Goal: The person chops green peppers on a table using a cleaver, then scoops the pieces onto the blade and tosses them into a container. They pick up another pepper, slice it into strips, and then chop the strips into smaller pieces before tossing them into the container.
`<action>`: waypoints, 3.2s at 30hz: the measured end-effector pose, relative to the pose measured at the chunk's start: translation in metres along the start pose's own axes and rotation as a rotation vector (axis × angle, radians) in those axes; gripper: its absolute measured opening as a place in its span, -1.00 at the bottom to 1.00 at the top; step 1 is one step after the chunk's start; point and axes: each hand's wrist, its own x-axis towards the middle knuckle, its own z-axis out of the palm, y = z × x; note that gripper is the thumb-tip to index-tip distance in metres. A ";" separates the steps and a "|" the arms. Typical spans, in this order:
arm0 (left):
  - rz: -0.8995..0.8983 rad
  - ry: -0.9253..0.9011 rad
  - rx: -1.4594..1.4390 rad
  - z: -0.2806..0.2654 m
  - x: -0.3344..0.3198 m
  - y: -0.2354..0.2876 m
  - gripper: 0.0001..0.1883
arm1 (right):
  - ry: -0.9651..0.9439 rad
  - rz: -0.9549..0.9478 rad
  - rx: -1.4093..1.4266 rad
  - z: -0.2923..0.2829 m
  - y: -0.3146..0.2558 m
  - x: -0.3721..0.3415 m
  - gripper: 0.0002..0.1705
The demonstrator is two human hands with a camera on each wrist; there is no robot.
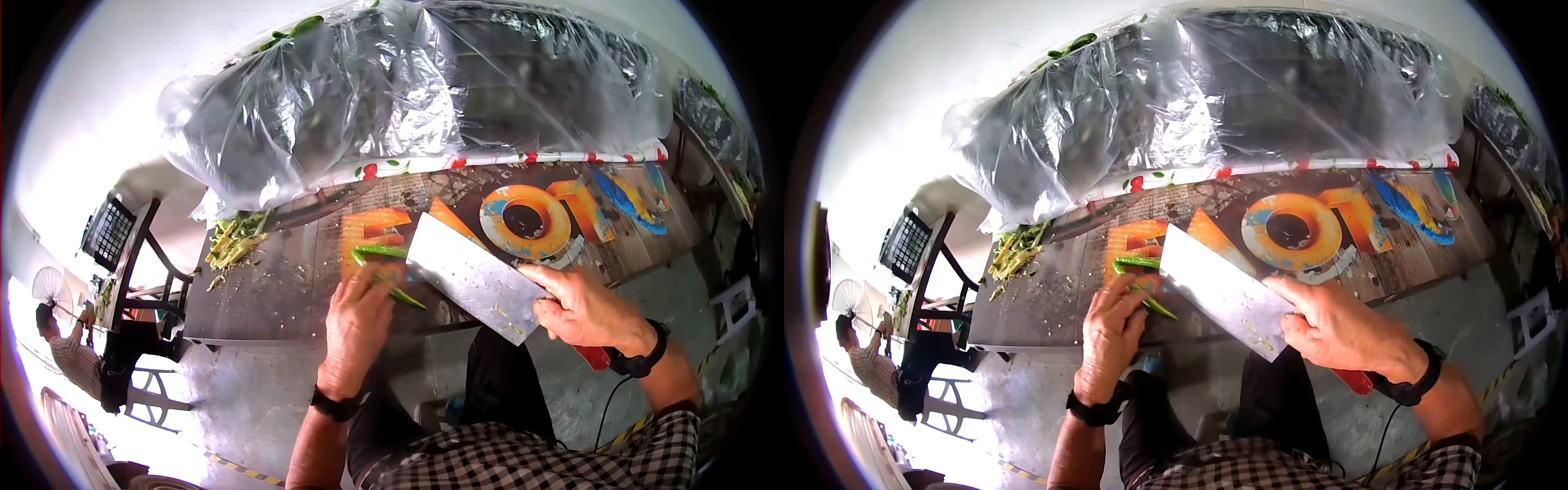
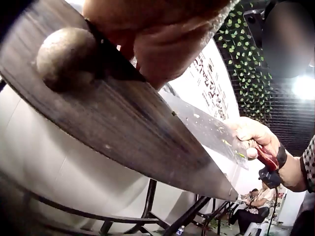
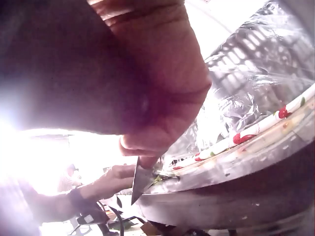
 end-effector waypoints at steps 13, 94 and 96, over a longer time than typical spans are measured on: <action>-0.110 0.129 -0.124 0.004 -0.014 -0.015 -0.80 | -0.041 -0.042 0.259 0.030 0.001 0.023 -0.47; -0.249 0.147 -0.182 -0.014 -0.015 -0.029 -0.74 | -0.308 0.005 0.194 0.030 -0.039 0.103 -0.45; -0.213 0.123 -0.078 -0.027 -0.005 -0.034 -0.72 | -0.308 -0.030 0.170 0.031 -0.037 0.103 -0.45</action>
